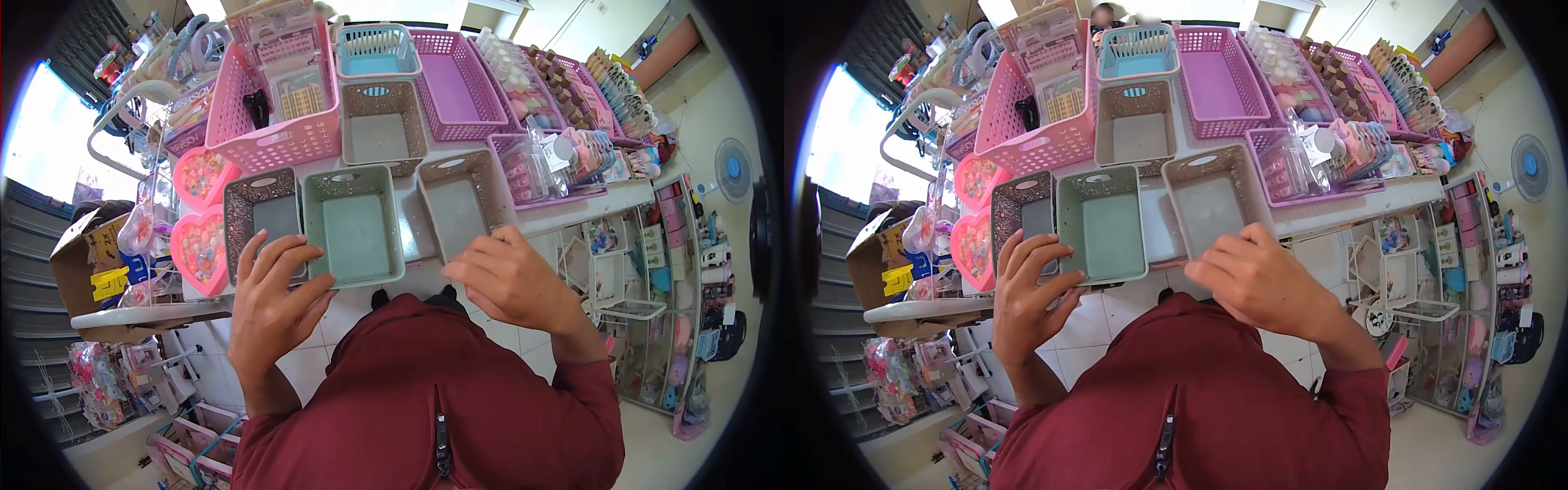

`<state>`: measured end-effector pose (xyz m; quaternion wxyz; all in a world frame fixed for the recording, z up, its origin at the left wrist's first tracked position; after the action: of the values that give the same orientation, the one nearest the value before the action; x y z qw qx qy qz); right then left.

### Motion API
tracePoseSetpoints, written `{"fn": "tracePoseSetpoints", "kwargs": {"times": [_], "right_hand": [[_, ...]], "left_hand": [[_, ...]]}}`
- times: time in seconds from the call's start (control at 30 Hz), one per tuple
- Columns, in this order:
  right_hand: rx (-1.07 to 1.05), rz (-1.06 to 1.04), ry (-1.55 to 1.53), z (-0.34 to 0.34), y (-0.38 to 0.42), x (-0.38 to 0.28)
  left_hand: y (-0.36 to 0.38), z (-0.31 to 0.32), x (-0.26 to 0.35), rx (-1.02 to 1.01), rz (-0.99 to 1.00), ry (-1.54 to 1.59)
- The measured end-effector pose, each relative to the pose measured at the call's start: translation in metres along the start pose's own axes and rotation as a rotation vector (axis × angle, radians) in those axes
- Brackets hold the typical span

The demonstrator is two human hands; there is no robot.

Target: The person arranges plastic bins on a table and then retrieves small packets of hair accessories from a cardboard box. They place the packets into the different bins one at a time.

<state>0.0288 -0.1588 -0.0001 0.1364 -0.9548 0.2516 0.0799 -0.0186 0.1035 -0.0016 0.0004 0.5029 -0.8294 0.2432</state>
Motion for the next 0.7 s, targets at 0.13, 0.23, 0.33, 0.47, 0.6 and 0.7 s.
{"fn": "tracePoseSetpoints", "kwargs": {"times": [0.13,0.23,0.33,0.47,0.6,0.7], "right_hand": [[0.105,-0.060,-0.093,0.001,-0.003,-0.006],[0.138,-0.071,-0.122,0.007,-0.005,-0.006],[0.159,-0.074,-0.121,0.011,-0.007,-0.006],[0.164,-0.056,-0.083,0.005,-0.007,-0.002],[0.164,-0.052,-0.071,0.006,-0.005,-0.001],[0.170,-0.052,-0.070,0.007,-0.006,-0.002]], "left_hand": [[-0.002,0.000,-0.001,0.019,-0.015,0.029],[-0.003,0.002,-0.001,0.018,-0.004,0.028],[-0.003,0.003,0.000,0.019,0.001,0.030],[-0.003,0.002,0.000,0.020,0.000,0.034],[-0.002,0.003,-0.001,0.021,-0.003,0.033],[-0.003,0.004,0.000,0.017,0.001,0.035]]}}
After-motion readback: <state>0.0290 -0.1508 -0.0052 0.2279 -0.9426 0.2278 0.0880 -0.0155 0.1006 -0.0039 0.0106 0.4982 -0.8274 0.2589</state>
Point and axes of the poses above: each hand's wrist, its own y-axis away from the middle knuckle, its own z-axis out of the palm, x = y × z, the point moved 5 cm from there along -y, towards the middle knuckle, and after that the axes turned 1 degree about x, right-handed, at the moved point
